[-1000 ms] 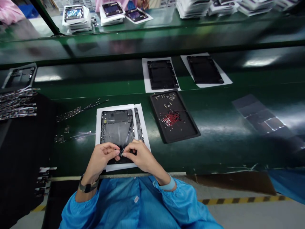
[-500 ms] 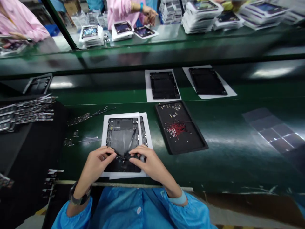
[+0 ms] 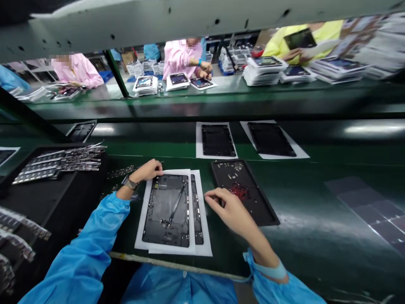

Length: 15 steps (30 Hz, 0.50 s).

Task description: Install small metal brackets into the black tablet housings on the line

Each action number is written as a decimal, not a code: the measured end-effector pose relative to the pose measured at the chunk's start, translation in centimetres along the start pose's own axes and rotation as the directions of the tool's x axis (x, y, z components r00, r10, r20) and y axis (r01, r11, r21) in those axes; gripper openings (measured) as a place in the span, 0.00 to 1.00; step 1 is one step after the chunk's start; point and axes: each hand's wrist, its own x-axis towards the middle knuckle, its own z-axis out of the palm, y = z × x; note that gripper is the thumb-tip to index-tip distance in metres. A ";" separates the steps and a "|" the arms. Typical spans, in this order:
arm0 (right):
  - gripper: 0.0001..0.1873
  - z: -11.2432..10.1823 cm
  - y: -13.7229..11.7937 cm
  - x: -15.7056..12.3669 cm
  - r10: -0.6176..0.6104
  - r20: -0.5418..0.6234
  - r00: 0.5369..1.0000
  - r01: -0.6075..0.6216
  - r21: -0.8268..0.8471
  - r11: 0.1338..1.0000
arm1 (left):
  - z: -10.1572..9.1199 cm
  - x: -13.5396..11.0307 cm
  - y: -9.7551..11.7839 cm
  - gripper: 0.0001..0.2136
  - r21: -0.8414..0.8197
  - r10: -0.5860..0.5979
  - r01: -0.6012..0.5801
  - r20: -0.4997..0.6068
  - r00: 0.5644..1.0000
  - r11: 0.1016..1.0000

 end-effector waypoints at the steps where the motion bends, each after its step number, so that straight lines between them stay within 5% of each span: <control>1: 0.15 -1.5 0.0 0.6 0.007 -0.015 1.000 -0.008 -0.027 1.000 | 0.0 -0.3 -0.1 0.06 0.007 0.020 -0.020 0.003 1.000 1.000; 7: 0.12 -7.5 1.6 7.5 0.103 -0.073 0.992 -0.116 -0.215 0.970 | -0.3 -1.3 0.1 0.07 0.065 0.065 -0.063 -0.020 0.998 0.996; 15: 0.07 -6.7 6.2 14.1 0.234 -0.210 0.949 -0.303 -0.409 0.861 | -0.8 -2.6 1.0 0.11 0.054 0.090 -0.085 -0.106 0.990 0.995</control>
